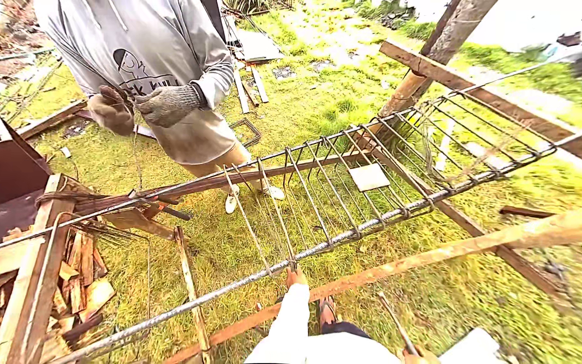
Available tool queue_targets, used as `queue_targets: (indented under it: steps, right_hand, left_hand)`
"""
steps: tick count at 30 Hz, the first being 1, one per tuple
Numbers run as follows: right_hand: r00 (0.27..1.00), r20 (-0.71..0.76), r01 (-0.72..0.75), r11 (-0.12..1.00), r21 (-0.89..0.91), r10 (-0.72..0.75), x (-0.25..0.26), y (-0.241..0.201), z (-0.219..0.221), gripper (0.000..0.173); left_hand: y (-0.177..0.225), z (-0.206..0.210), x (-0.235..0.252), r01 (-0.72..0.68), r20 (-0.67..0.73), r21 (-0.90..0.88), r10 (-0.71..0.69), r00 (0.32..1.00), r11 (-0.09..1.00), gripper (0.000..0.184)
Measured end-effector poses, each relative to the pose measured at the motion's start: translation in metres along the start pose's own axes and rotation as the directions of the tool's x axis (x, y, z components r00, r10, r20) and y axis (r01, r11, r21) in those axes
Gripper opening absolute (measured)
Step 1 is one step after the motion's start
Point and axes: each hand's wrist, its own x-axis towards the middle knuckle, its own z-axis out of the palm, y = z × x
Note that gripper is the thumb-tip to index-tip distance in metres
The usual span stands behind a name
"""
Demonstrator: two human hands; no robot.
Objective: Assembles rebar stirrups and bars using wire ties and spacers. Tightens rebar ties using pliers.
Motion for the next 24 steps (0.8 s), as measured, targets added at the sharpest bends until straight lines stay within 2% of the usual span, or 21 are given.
queue_targets:
  steps: [3,9,13,16,18,20,22,24]
  right_hand:
    - [0.999,0.009,0.052,0.996,-0.068,-0.052,0.005,0.0,0.002,0.05]
    - [0.979,0.089,0.205,0.883,-0.421,-0.185,-0.023,-0.036,-0.006,0.057]
    - [0.919,0.214,0.393,0.793,-0.465,-0.33,-0.038,-0.066,0.006,0.06]
    - [0.836,0.368,0.54,0.731,-0.418,-0.408,-0.05,-0.084,0.029,0.059]
    - [0.759,0.444,0.639,0.677,-0.365,-0.477,-0.061,-0.093,0.048,0.059]
    - [0.682,0.514,0.716,0.617,-0.327,-0.52,-0.078,-0.105,0.066,0.055]
    - [0.674,0.543,0.725,0.59,-0.355,-0.502,-0.092,-0.114,0.082,0.05]
    - [0.708,0.534,0.685,0.632,-0.362,-0.462,-0.101,-0.119,0.093,0.05]
  left_hand:
    - [-0.005,-0.001,0.008,-0.016,0.062,0.04,0.014,0.998,0.999,0.057]
    - [-0.002,-0.004,0.008,-0.054,0.151,0.232,0.019,0.988,0.971,0.067]
    - [0.001,-0.02,-0.001,-0.155,0.247,0.402,0.056,0.967,0.902,0.074]
    - [0.004,-0.033,-0.004,-0.199,0.313,0.494,0.041,0.949,0.846,0.077]
    - [-0.006,-0.034,0.005,-0.238,0.339,0.435,0.087,0.937,0.868,0.079]
    - [-0.02,-0.033,0.014,-0.274,0.34,0.281,0.171,0.925,0.92,0.08]
    - [-0.033,-0.031,0.015,-0.302,0.316,0.094,0.259,0.913,0.949,0.08]
    - [-0.04,-0.033,0.013,-0.3,0.327,-0.041,0.297,0.897,0.953,0.08]
